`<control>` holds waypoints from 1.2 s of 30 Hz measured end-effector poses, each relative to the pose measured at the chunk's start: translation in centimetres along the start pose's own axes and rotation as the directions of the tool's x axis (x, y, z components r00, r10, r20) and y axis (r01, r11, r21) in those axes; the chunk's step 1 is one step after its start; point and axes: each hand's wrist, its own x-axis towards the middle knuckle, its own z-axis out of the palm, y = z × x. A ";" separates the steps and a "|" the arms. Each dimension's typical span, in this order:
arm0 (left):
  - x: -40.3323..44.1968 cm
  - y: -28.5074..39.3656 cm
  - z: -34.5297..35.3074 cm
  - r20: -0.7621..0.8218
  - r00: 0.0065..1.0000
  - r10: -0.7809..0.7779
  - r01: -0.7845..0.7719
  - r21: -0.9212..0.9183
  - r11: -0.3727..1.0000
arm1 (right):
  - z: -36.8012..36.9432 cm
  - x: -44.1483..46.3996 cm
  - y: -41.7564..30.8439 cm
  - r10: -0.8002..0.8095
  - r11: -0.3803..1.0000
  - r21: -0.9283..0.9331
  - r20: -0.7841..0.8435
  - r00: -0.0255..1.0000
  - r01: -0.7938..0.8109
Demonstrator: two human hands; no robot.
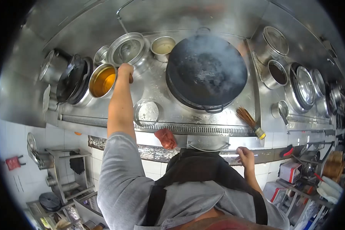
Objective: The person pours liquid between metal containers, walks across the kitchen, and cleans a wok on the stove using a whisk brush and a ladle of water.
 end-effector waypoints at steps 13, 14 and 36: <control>-8.2 2.0 -12.7 0.423 0.857 0.294 0.514 -0.744 -0.428 | -5.4 -0.6 13.6 0.315 0.948 -0.048 -0.010 0.949 -0.316; -9.3 2.2 -14.0 0.468 0.811 0.352 0.584 -0.690 -0.428 | -5.6 -0.1 13.8 0.325 0.934 -0.167 0.023 0.945 -0.317; -30.4 18.1 -15.9 0.429 0.887 0.173 0.323 -0.843 0.431 | 3.4 12.4 26.9 -0.055 0.953 -0.302 -0.155 0.986 0.006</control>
